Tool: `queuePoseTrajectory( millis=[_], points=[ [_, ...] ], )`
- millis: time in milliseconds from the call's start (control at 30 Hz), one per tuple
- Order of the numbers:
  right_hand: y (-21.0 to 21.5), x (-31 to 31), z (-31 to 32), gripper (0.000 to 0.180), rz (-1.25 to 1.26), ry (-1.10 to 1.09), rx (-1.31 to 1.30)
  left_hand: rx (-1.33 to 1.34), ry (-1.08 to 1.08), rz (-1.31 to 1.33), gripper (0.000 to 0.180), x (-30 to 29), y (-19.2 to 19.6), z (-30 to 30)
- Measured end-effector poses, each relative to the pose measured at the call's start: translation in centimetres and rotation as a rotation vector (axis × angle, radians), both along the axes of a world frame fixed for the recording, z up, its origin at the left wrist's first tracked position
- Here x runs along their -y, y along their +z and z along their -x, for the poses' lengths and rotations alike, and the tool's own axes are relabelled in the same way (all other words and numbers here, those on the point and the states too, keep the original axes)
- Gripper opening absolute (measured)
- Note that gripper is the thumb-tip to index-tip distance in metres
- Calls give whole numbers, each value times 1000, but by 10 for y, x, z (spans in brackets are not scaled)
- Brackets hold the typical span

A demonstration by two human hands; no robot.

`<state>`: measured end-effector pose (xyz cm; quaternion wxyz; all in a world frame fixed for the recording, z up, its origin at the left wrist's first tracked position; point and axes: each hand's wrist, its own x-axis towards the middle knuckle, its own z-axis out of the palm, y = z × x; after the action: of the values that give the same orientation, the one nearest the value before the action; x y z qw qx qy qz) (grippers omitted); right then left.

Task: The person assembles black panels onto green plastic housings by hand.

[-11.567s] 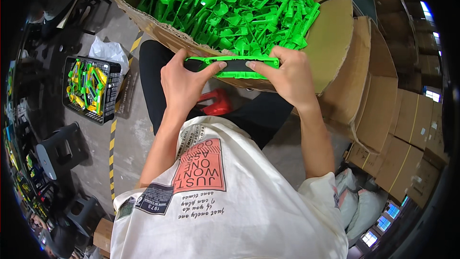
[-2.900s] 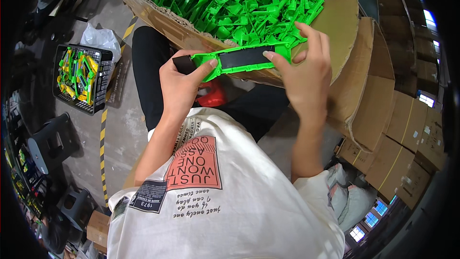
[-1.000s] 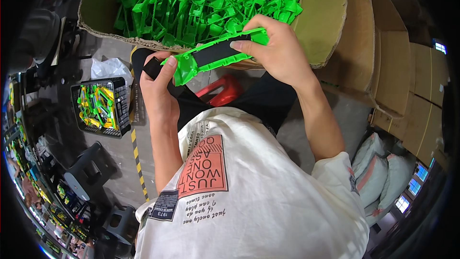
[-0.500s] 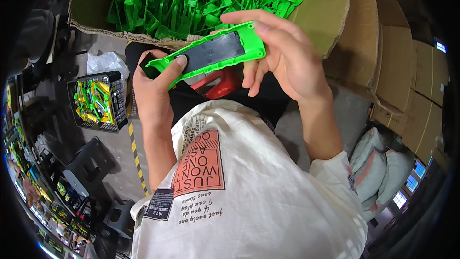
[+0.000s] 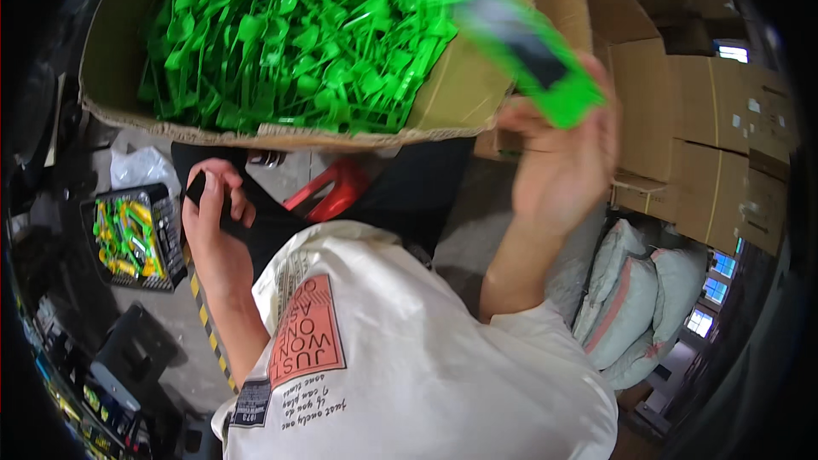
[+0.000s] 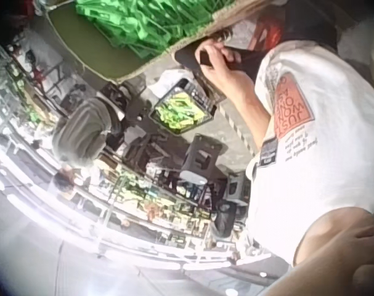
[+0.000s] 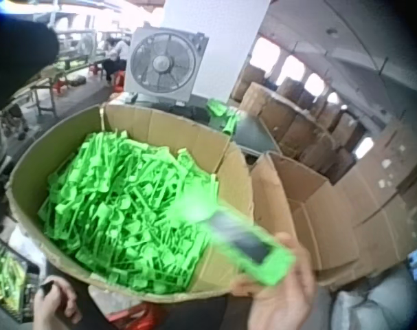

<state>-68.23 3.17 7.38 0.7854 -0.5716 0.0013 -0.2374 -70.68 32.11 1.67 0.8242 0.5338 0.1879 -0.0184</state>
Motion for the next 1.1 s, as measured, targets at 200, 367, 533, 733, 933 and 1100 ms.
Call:
queuePoseTrajectory(
  millis=[200,367,533,733,933,1100],
  points=[
    [10,129,10,33,674,-1069,-15,-97,-12,0,13,-5,-8,0],
    [8,150,27,35,172,-655,-63,-81,-34,-22,14,-1,-6,-3],
    [7,26,11,43,-161,429,-381,179,-144,40,49,12,8,-1],
    [-2,-33,-11,48,-82,615,-483,235,-337,-363,20,27,18,18],
    [-19,-96,-14,76,-782,597,-421,1036,-101,-1060,26,46,0,26],
    [-22,-92,-13,73,-1056,964,-270,1277,-151,-1257,31,48,2,23]
  ],
)
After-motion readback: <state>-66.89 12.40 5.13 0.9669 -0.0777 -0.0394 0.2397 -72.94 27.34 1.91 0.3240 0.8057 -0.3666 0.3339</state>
